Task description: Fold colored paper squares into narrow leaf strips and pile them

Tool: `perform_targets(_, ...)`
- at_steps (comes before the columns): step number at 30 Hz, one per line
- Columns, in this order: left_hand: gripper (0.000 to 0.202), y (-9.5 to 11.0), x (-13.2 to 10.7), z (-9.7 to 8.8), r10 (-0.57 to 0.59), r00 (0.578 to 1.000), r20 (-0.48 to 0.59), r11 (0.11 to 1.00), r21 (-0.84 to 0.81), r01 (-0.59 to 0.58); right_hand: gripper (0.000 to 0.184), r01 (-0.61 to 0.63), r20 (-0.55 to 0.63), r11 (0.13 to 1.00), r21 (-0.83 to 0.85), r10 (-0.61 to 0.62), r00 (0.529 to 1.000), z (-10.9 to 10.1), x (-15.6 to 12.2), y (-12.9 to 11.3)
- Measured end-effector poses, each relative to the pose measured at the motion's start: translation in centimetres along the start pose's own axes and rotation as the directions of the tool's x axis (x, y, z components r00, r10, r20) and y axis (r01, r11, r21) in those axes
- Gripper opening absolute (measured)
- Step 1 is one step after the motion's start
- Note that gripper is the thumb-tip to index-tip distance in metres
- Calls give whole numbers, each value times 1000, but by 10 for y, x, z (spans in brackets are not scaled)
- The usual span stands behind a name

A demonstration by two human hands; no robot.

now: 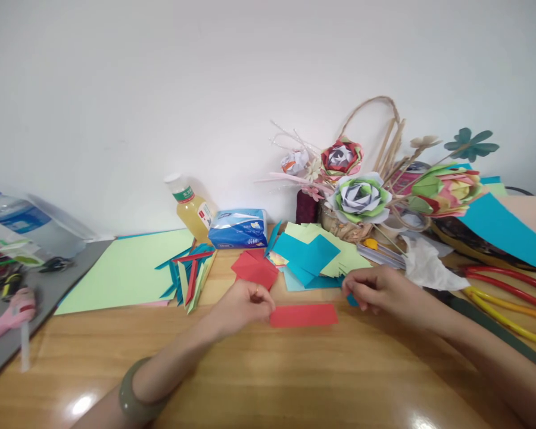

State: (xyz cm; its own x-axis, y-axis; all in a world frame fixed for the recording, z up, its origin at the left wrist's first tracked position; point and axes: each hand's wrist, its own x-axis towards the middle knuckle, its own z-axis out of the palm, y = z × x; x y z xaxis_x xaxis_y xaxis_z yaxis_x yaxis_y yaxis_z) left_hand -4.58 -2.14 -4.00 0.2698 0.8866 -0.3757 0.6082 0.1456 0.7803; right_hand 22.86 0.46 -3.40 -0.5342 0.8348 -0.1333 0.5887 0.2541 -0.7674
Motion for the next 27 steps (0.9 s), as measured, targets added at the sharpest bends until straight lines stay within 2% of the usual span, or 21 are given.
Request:
perform_targets(3, 22, 1, -3, 0, 25, 999, 21, 989, 145, -28, 23, 12, -54, 998, -60, -15, 998, -1, -2, -6)
perform_targets(6, 27, 6, -9, 2, 85, 995, -55, 953, 296, -66, 23, 75, -66, 982, -172, -87, 994, 7, -6, -18)
perform_targets(9, 22, 11, -15, 5, 285, 957, -58, 861, 455, -229, 23, 137, -73, 944, -300, -166, 983, 17, -9, -25)
perform_targets(12, 51, 10, -19, 12, 419, 907, 52, 741, 557, -375, 19, 184, -81, 917, -355, -226, 971, 22, -12, -26)
perform_targets(14, 55, 8, -19, 16, 416, 905, 85, 717, 582, -384, 16, 221, -69, 899, -378, -266, 962, 24, -13, -26)
perform_targets(19, 14, 0, -15, 17, 425, 901, 85, 765, 499, -407, 14, 325, 17, 874, -361, -342, 940, 29, -15, -28)
perform_targets(20, 11, -1, -14, 17, 432, 898, 84, 774, 476, -417, 14, 354, 38, 868, -350, -364, 931, 31, -14, -30)
perform_targets(23, 17, -1, -11, 15, 458, 884, 96, 778, 438, -451, 15, 416, 73, 831, -369, -421, 904, 38, -13, -32)
perform_targets(27, 15, 0, -10, 15, 473, 875, 102, 766, 443, -466, 18, 436, 23, 759, -483, -488, 873, 45, -10, -29)
